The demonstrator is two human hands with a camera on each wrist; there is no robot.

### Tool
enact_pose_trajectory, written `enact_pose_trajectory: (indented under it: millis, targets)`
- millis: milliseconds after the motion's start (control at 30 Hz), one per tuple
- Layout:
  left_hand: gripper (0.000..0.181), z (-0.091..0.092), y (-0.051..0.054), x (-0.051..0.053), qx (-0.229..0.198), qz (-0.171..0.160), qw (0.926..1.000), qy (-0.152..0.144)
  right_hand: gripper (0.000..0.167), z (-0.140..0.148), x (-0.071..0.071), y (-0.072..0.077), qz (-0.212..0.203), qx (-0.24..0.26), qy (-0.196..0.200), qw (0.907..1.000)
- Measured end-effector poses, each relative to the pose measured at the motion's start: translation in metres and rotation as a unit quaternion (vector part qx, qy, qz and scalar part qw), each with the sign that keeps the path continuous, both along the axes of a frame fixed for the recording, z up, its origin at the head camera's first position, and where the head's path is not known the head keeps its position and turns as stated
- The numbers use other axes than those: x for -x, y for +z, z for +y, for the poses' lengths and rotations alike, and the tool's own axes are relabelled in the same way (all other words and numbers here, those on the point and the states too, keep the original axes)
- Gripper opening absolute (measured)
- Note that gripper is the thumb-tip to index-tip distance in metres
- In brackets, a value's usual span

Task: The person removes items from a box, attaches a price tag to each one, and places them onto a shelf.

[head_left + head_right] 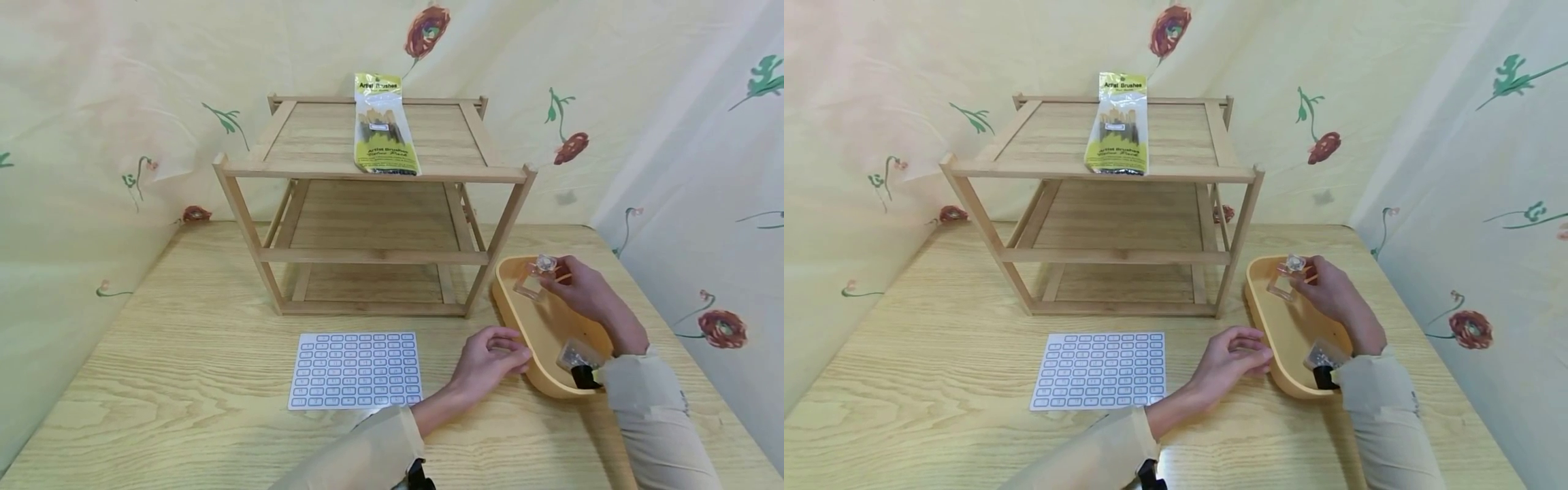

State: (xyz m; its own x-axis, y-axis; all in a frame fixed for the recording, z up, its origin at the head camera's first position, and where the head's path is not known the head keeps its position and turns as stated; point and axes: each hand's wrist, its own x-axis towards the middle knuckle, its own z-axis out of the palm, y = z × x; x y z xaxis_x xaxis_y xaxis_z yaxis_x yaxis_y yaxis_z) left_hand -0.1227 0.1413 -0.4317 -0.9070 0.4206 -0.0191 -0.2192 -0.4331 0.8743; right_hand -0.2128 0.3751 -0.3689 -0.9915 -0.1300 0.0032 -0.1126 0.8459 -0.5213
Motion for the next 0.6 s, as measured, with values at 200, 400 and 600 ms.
enact_pose_trajectory:
  millis: [200, 400, 600]
  targets:
    - [0.027, 0.006, 0.001, 0.000, -0.023, -0.022, 0.9995, 0.008, 0.045, -0.001, -0.001, -0.001, 0.000, -0.002, 0.004, 1.0000]
    - [0.029, 0.009, 0.000, 0.001, -0.029, -0.037, 0.9987, 0.019, 0.042, -0.002, 0.000, -0.002, 0.000, -0.005, 0.005, 1.0000]
    - [0.029, 0.011, 0.000, 0.002, -0.024, -0.047, 0.9983, 0.025, 0.037, -0.002, 0.000, -0.002, 0.009, -0.006, 0.013, 0.9999]
